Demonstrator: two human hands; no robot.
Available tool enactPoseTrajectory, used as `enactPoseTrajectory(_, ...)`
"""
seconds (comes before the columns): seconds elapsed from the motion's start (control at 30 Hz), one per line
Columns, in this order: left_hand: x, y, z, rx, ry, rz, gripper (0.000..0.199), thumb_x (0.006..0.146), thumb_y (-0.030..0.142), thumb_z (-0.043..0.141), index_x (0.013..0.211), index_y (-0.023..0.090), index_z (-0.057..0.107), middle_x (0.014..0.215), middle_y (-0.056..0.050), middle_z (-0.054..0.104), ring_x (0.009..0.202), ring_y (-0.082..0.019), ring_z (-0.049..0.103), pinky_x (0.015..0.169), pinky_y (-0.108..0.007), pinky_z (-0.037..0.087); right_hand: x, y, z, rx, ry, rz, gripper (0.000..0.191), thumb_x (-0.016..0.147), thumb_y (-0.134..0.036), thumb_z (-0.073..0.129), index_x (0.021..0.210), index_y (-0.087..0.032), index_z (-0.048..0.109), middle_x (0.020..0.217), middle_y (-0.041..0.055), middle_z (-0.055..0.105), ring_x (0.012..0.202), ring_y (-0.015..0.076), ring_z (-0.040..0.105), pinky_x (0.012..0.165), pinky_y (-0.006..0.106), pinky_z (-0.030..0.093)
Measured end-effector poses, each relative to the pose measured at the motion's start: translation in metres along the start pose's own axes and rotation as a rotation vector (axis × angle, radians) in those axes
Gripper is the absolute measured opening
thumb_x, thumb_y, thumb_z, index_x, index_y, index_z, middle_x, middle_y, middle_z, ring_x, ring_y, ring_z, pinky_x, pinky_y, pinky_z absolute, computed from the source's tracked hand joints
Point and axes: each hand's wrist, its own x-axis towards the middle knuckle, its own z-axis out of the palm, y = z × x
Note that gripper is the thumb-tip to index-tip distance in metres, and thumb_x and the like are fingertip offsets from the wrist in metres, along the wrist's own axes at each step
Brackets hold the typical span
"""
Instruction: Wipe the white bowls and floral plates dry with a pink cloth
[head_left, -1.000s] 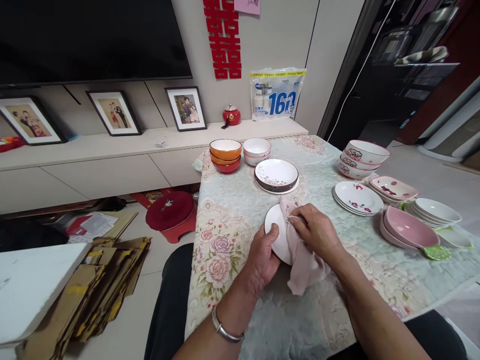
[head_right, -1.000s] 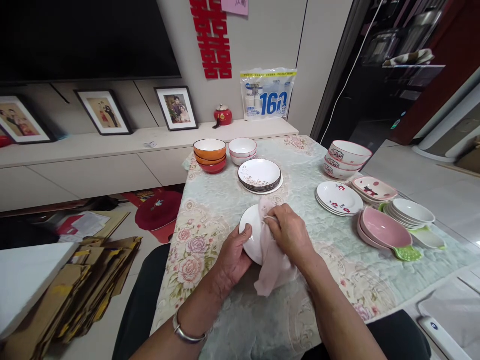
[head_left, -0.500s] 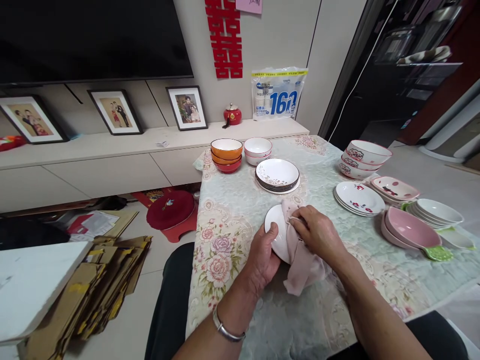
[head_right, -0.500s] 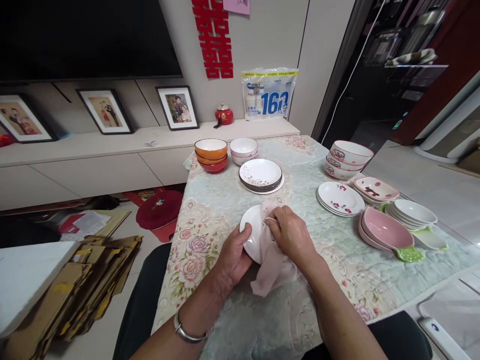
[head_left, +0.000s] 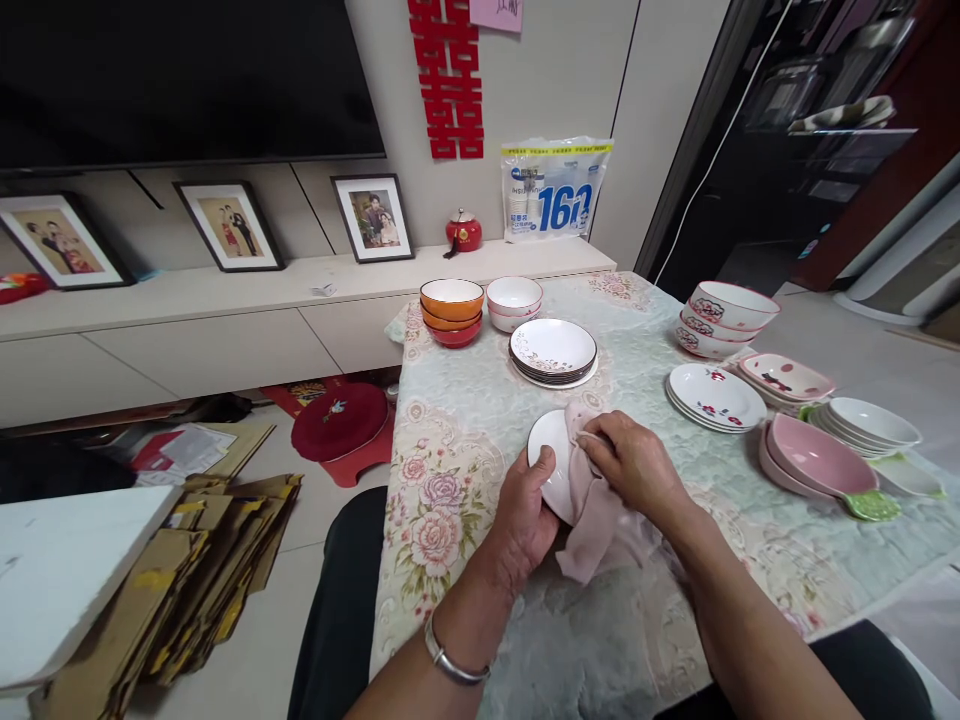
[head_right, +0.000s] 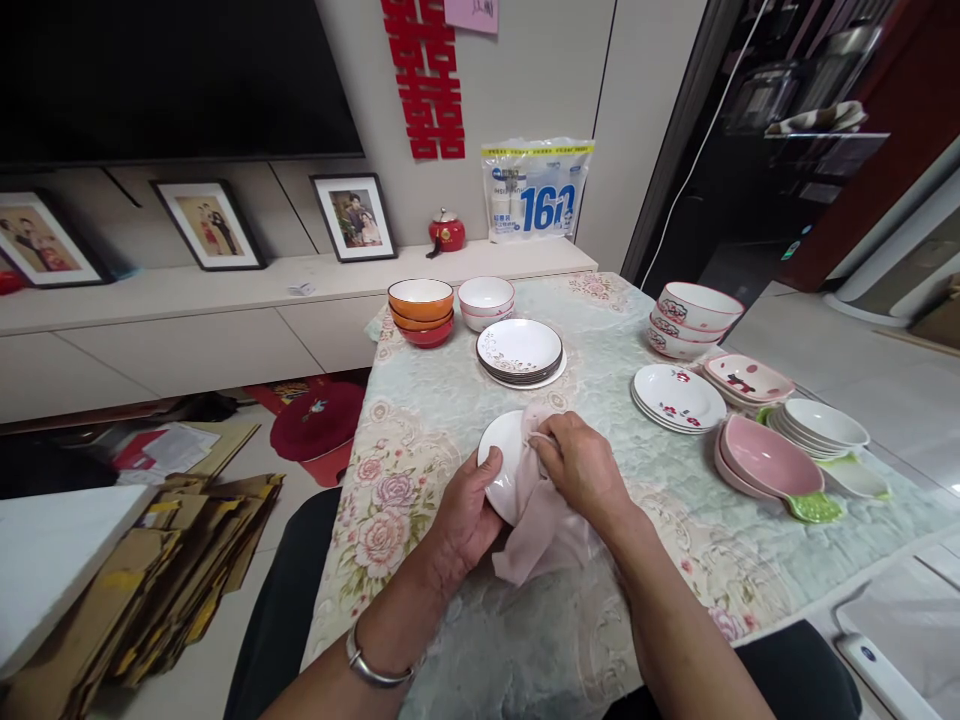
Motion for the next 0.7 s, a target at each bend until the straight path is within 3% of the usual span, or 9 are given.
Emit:
enactPoseTrajectory(0.13, 0.003, 0.002, -0.005, -0.002, 0.012, 0.015, 0.044, 0.081, 0.030, 0.070, 0.120, 0.011, 0.061, 0.100, -0.012, 0.074, 0.100, -0.028, 0.067, 0.092, -0.042, 0.049, -0.006, -0.009, -0.008, -0.077, -0.116, 0.017, 0.019, 0.092, -0.031, 0.049, 0.080, -0.019, 0.057, 0.081, 0.0043, 0.061, 0.072, 0.0176, 0.056, 0.066, 0.028, 0.037)
enactPoseTrajectory(0.27, 0.003, 0.004, -0.004, -0.006, 0.040, 0.034, 0.046, 0.078, 0.030, 0.073, 0.119, 0.012, 0.062, 0.102, -0.012, 0.073, 0.100, -0.028, 0.067, 0.092, -0.041, 0.049, -0.010, -0.029, -0.011, 0.041, -0.212, -0.036, 0.019, 0.090, -0.031, 0.053, 0.075, -0.020, 0.057, 0.076, 0.0021, 0.061, 0.070, 0.0161, 0.055, 0.064, 0.027, 0.037)
enactPoseTrajectory(0.4, 0.000, 0.002, 0.001, -0.008, 0.035, 0.007, 0.049, 0.076, 0.030, 0.075, 0.120, 0.014, 0.062, 0.104, -0.012, 0.073, 0.100, -0.028, 0.067, 0.092, -0.042, 0.049, -0.006, -0.019, -0.003, 0.093, -0.090, -0.058, 0.018, 0.092, -0.032, 0.051, 0.083, -0.020, 0.060, 0.084, 0.0033, 0.063, 0.078, 0.0171, 0.058, 0.070, 0.027, 0.040)
enactPoseTrajectory(0.5, 0.000, -0.001, 0.001, -0.013, 0.006, -0.021, 0.051, 0.076, 0.031, 0.075, 0.122, 0.014, 0.061, 0.103, -0.012, 0.073, 0.099, -0.029, 0.067, 0.092, -0.043, 0.049, -0.003, -0.006, 0.002, -0.020, 0.007, 0.000, 0.019, 0.094, -0.034, 0.049, 0.088, -0.019, 0.059, 0.088, 0.0061, 0.062, 0.083, 0.0198, 0.059, 0.074, 0.029, 0.041)
enactPoseTrajectory(0.6, 0.001, -0.001, -0.001, -0.015, -0.003, -0.026, 0.053, 0.076, 0.033, 0.075, 0.124, 0.015, 0.060, 0.104, -0.012, 0.073, 0.099, -0.029, 0.067, 0.092, -0.044, 0.049, -0.004, -0.004, 0.005, -0.145, 0.028, 0.088, 0.021, 0.095, -0.034, 0.046, 0.091, -0.018, 0.060, 0.089, 0.0082, 0.062, 0.081, 0.0219, 0.059, 0.072, 0.031, 0.041)
enactPoseTrajectory(0.7, 0.001, -0.001, -0.001, -0.012, 0.000, -0.015, 0.053, 0.075, 0.033, 0.076, 0.123, 0.015, 0.061, 0.105, -0.012, 0.072, 0.098, -0.028, 0.067, 0.092, -0.043, 0.049, -0.006, -0.011, 0.004, -0.112, 0.040, 0.080, 0.020, 0.094, -0.031, 0.047, 0.094, -0.017, 0.061, 0.092, 0.0091, 0.062, 0.083, 0.0221, 0.060, 0.073, 0.032, 0.042)
